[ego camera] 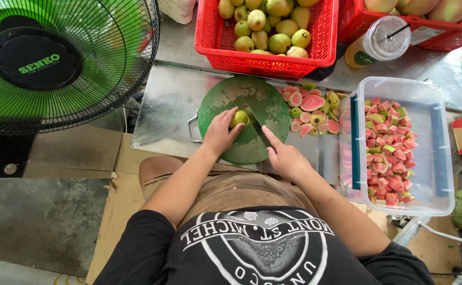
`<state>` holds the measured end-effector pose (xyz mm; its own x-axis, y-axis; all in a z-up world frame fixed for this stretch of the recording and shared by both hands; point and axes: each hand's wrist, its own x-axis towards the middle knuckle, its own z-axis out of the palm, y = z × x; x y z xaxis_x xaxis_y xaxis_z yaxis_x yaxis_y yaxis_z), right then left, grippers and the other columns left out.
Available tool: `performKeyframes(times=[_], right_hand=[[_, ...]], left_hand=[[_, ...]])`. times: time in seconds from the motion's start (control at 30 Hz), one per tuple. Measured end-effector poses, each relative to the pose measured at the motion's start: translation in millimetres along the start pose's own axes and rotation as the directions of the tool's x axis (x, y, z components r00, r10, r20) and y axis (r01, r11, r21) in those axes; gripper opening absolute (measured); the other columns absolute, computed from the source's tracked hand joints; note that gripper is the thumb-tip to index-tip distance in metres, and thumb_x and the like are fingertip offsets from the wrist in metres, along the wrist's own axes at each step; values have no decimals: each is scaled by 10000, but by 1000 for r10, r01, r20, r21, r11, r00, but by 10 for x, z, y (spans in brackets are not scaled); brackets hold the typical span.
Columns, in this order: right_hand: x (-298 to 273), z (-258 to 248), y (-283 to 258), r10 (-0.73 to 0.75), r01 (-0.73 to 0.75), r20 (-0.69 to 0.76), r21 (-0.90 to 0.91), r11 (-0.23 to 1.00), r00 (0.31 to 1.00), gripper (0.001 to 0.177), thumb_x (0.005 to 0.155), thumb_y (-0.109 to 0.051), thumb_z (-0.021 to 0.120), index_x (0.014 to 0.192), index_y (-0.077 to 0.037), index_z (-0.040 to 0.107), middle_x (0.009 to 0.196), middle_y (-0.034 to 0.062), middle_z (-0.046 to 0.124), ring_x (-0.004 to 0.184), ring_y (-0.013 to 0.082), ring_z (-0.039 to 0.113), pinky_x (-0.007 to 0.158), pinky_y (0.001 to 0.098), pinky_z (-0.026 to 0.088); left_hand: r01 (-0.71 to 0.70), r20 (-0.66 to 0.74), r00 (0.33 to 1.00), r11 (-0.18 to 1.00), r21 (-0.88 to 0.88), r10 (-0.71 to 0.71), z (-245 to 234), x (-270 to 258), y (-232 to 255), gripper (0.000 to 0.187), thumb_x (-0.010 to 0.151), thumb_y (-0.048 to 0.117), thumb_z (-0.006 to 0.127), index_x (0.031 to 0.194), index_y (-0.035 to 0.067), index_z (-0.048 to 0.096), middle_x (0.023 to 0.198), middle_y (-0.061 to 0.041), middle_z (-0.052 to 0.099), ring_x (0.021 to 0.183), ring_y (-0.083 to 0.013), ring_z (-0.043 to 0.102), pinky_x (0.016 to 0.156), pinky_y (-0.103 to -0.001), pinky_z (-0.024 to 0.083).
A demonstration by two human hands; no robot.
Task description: The person slices guava fruit using a knife on a cutting board, then moves the sliced pieces into a plastic container.
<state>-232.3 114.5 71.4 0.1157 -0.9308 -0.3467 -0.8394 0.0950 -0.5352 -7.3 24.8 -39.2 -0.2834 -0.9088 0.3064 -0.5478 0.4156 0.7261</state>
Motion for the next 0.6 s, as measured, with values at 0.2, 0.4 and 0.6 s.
performKeyframes(times=[0.2, 0.4, 0.6], right_hand=[[69, -77, -74, 64, -56, 62, -118, 991, 996, 703, 994, -281, 463, 1624, -402, 177, 854, 312, 704, 818, 503, 680, 805, 587, 523], [338, 229, 66, -24, 26, 36, -61, 998, 999, 720, 982, -267, 472, 1621, -391, 166, 873, 299, 708, 810, 501, 681, 792, 583, 532], [413, 481, 304, -31, 32, 52, -31, 999, 998, 734, 988, -258, 471, 1631, -385, 140, 952, 305, 709, 849, 512, 680, 824, 597, 531]], left_hand=[[5, -13, 1000, 1000, 5, -5, -50, 65, 99, 542, 926, 329, 743, 1381, 74, 593, 1300, -175, 656, 1202, -375, 615, 1016, -443, 505], [8, -10, 1000, 1000, -24, -8, -49, 82, 90, 512, 919, 301, 754, 1354, 74, 606, 1287, -164, 683, 1176, -364, 634, 1003, -434, 516], [47, 134, 990, 997, -68, -38, -363, 109, 133, 608, 863, 277, 791, 1382, 53, 564, 1277, -177, 640, 1193, -365, 616, 1003, -427, 511]])
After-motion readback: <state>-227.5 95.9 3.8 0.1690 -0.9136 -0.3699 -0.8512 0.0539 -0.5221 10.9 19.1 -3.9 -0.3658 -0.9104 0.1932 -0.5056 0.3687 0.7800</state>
